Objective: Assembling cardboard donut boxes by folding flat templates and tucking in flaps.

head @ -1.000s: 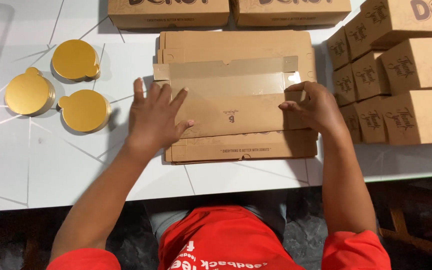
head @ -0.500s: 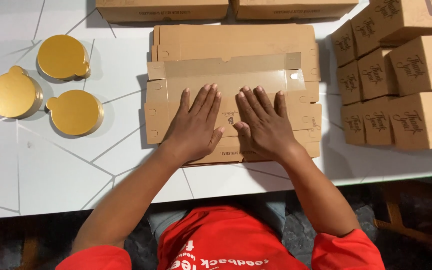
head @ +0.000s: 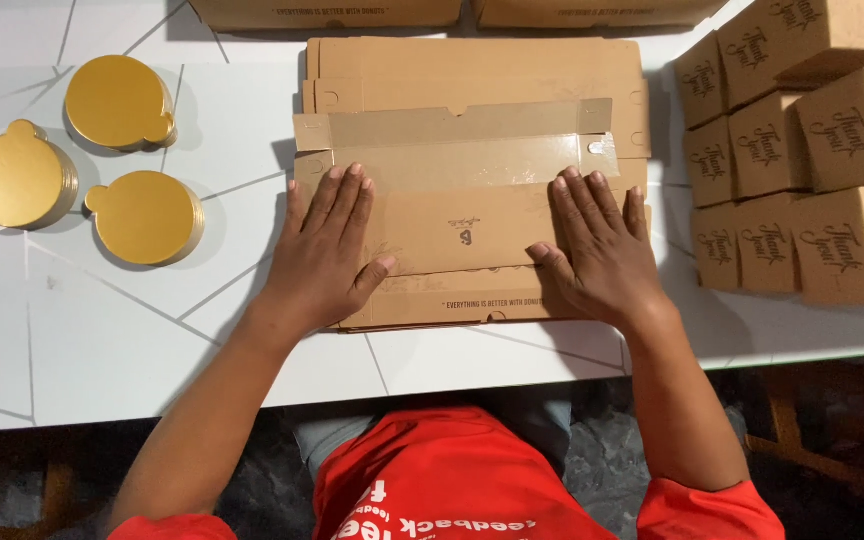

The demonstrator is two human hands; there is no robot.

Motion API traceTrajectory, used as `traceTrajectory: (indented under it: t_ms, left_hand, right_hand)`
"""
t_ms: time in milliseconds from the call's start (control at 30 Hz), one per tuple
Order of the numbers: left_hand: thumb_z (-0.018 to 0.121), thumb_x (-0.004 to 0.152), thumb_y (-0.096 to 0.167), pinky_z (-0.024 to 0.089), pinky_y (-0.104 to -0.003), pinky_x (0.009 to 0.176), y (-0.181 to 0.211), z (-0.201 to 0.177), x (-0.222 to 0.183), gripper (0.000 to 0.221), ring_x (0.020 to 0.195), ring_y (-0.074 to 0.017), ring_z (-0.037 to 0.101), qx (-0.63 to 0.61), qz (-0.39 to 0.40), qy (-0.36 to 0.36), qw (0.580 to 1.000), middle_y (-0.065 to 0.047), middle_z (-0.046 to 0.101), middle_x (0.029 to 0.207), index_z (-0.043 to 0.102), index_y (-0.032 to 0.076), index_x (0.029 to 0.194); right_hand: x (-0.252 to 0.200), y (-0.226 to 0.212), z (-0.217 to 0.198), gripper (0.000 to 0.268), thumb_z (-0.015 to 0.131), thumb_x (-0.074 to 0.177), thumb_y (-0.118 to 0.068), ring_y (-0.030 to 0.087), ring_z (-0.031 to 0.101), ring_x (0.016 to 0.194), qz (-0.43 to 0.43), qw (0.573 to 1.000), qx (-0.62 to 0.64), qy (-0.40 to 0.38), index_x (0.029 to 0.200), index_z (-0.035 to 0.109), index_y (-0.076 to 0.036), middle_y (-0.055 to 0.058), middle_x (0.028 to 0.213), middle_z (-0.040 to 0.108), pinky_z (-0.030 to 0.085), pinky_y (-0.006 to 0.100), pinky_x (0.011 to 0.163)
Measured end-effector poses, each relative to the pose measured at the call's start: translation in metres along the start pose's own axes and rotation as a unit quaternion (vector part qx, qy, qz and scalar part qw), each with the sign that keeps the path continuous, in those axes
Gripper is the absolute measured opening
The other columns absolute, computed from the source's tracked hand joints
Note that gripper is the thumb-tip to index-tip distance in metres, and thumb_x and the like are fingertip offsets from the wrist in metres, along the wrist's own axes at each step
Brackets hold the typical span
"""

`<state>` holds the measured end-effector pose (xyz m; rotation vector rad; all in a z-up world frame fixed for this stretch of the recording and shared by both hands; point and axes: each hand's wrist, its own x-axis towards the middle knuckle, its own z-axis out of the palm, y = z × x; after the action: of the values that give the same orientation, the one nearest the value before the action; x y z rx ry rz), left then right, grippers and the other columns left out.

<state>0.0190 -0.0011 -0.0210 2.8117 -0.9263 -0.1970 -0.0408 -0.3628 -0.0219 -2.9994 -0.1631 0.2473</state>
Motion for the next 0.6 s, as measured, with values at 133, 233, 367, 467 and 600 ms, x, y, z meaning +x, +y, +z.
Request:
traceTrajectory:
  t_ms: [133, 233, 367, 467, 600]
  left_hand:
    - [0.033, 0.103, 0.065, -0.005, -0.068, 0.120, 0.015, -0.003, 0.011, 0.092, 0.159, -0.0399, 0.003, 0.028, -0.006, -0.009, 1.000, -0.025, 0.010, 0.172, 0.018, -0.004, 0.163]
    - [0.028, 0.101, 0.070, 0.001, -0.070, 0.121, 0.033, -0.012, 0.026, 0.097, 0.159, -0.0405, 0.005, 0.067, 0.009, -0.040, 0.997, -0.027, 0.011, 0.170, 0.018, -0.005, 0.161]
    - [0.023, 0.099, 0.076, 0.004, -0.067, 0.122, 0.047, -0.022, 0.038, 0.102, 0.159, -0.0386, 0.005, 0.076, 0.032, -0.062, 0.995, -0.026, 0.010, 0.170, 0.016, -0.004, 0.162]
    - [0.024, 0.096, 0.080, 0.003, -0.064, 0.123, 0.041, -0.020, 0.037, 0.106, 0.159, -0.0372, 0.007, 0.063, 0.038, -0.065, 0.995, -0.025, 0.011, 0.170, 0.017, -0.002, 0.162]
    - [0.035, 0.090, 0.087, 0.009, -0.059, 0.125, 0.028, -0.013, 0.030, 0.111, 0.158, -0.0341, 0.017, 0.051, 0.047, -0.034, 0.997, -0.020, 0.023, 0.169, 0.026, 0.002, 0.161]
  right_hand:
    - [0.007, -0.021, -0.001, 0.081, 0.026, 0.103, -0.071, 0.031, 0.001, 0.160, -0.004, 1.000, 0.002, 0.000, 0.168, 0.021, -0.023, 0.002, 0.175, 0.012, -0.013, 0.059, 0.124]
    - [0.014, -0.042, 0.000, 0.080, 0.024, 0.103, -0.071, 0.031, 0.000, 0.160, -0.025, 1.000, 0.007, -0.002, 0.168, 0.021, -0.024, 0.001, 0.175, 0.013, -0.014, 0.062, 0.122]
    - [0.019, -0.053, -0.004, 0.083, 0.026, 0.102, -0.072, 0.031, 0.002, 0.160, -0.058, 0.998, -0.002, -0.022, 0.168, 0.016, -0.023, 0.003, 0.175, 0.013, -0.011, 0.062, 0.122]
    - [0.018, -0.041, -0.008, 0.088, 0.027, 0.099, -0.077, 0.030, 0.006, 0.160, -0.065, 0.997, -0.004, -0.029, 0.168, 0.016, -0.024, 0.003, 0.174, 0.014, -0.009, 0.061, 0.123]
    - [0.012, -0.023, -0.017, 0.097, 0.028, 0.093, -0.085, 0.029, 0.010, 0.160, -0.060, 0.998, -0.010, -0.016, 0.168, 0.019, -0.023, 0.005, 0.174, 0.018, -0.010, 0.057, 0.125]
